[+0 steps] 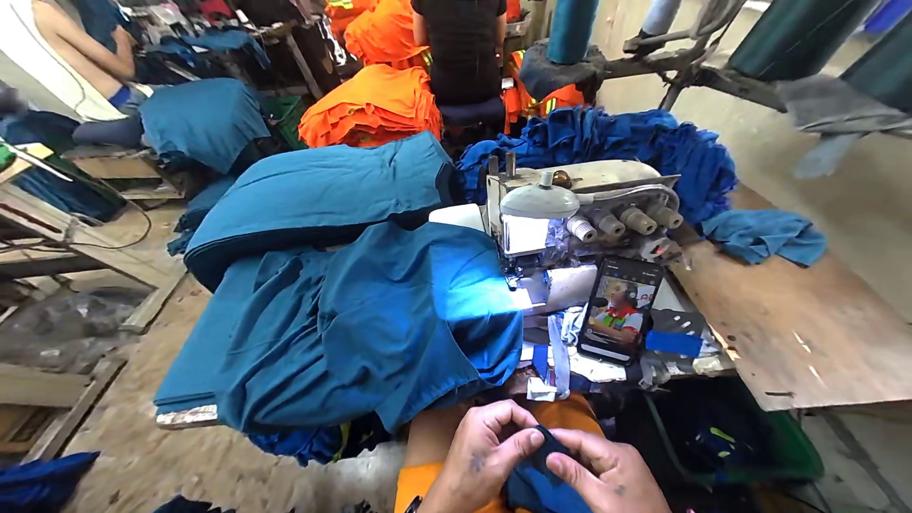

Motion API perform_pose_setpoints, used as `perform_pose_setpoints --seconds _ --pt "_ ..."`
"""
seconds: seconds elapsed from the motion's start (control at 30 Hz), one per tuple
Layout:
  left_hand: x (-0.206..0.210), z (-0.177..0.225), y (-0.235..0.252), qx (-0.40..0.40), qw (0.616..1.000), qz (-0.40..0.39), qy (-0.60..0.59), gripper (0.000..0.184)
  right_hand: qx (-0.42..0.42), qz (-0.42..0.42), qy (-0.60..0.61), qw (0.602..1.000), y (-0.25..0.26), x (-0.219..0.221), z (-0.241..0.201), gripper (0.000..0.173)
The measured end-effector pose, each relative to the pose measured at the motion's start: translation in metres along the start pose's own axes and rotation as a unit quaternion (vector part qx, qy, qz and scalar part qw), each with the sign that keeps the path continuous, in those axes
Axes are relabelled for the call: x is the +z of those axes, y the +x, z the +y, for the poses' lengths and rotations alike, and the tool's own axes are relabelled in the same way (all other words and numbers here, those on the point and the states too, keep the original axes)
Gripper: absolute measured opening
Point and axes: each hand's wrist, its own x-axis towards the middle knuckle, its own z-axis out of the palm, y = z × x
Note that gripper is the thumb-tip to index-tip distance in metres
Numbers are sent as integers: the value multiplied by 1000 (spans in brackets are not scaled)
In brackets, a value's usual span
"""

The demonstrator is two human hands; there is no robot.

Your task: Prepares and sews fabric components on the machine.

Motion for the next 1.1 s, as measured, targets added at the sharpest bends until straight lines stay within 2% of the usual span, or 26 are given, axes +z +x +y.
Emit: perform_pose_setpoints --seconds 0.23,0.43,0.7,0.9,1.1 --pt "0 -2 -2 -4 1000 -20 -4 14 22 -2 6 1000 -3 -2 0 17" --pt "-3 -5 -6 -1 999 -32 42 15 23 9 1 1000 -5 -4 7 14" --pt "1 -9 -11 -35 998 -15 -41 16 26 9 2 1000 -5 -3 5 17" --pt "3 -11 -12 -34 998 -9 -43 18 -9 -28 -29 999 -4 -4 8 22" --pt "2 -12 -13 -27 999 -18 -37 17 -6 -46 -49 998 -4 -7 7 22"
